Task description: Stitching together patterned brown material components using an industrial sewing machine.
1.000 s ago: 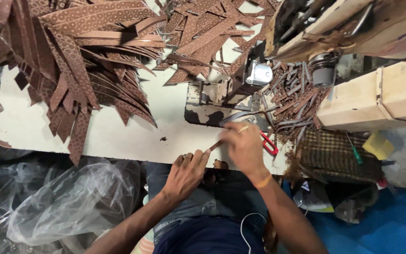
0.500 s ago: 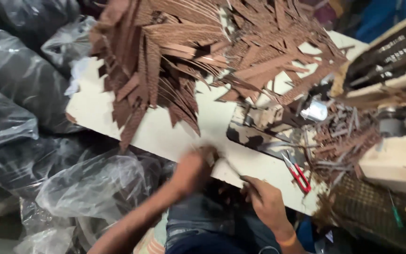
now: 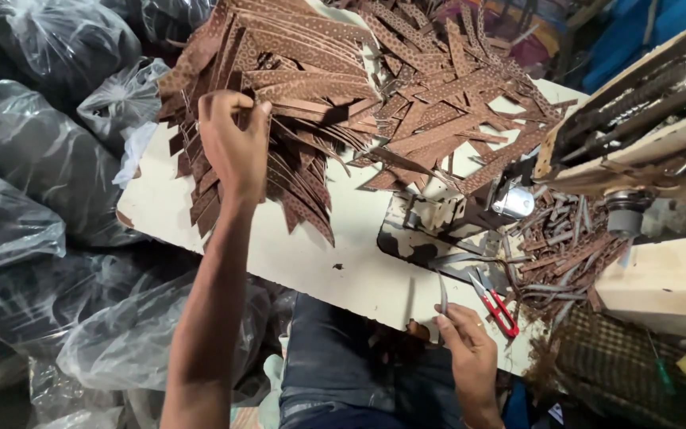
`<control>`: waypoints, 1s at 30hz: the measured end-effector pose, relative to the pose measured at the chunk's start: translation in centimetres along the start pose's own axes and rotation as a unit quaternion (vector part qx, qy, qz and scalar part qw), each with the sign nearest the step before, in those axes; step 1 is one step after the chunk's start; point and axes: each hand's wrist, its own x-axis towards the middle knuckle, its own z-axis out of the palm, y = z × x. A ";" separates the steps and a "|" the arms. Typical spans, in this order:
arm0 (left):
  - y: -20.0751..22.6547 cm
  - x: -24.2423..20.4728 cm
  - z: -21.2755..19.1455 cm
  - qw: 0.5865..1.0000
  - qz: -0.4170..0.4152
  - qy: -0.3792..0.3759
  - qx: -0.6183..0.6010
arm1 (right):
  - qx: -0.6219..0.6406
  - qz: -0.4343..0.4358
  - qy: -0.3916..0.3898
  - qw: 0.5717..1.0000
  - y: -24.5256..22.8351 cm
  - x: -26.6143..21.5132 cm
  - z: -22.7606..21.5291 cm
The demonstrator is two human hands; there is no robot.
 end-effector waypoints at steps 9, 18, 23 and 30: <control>15.8 -9.6 -12.9 0.819 -0.335 -0.320 -0.338 | 0.082 0.082 0.046 0.992 1.5 0.1 -0.8; 19.9 -22.9 -4.7 0.622 -0.414 -0.524 -0.410 | 0.132 0.053 -0.009 0.990 -1.7 -2.4 -0.2; 20.9 -22.8 -4.9 0.618 -0.405 -0.540 -0.404 | 0.157 0.037 -0.009 0.987 -2.0 -2.6 -0.7; 20.3 -23.4 -4.7 0.687 -0.333 -0.509 -0.397 | 0.195 0.060 0.030 0.978 -3.2 -2.4 0.0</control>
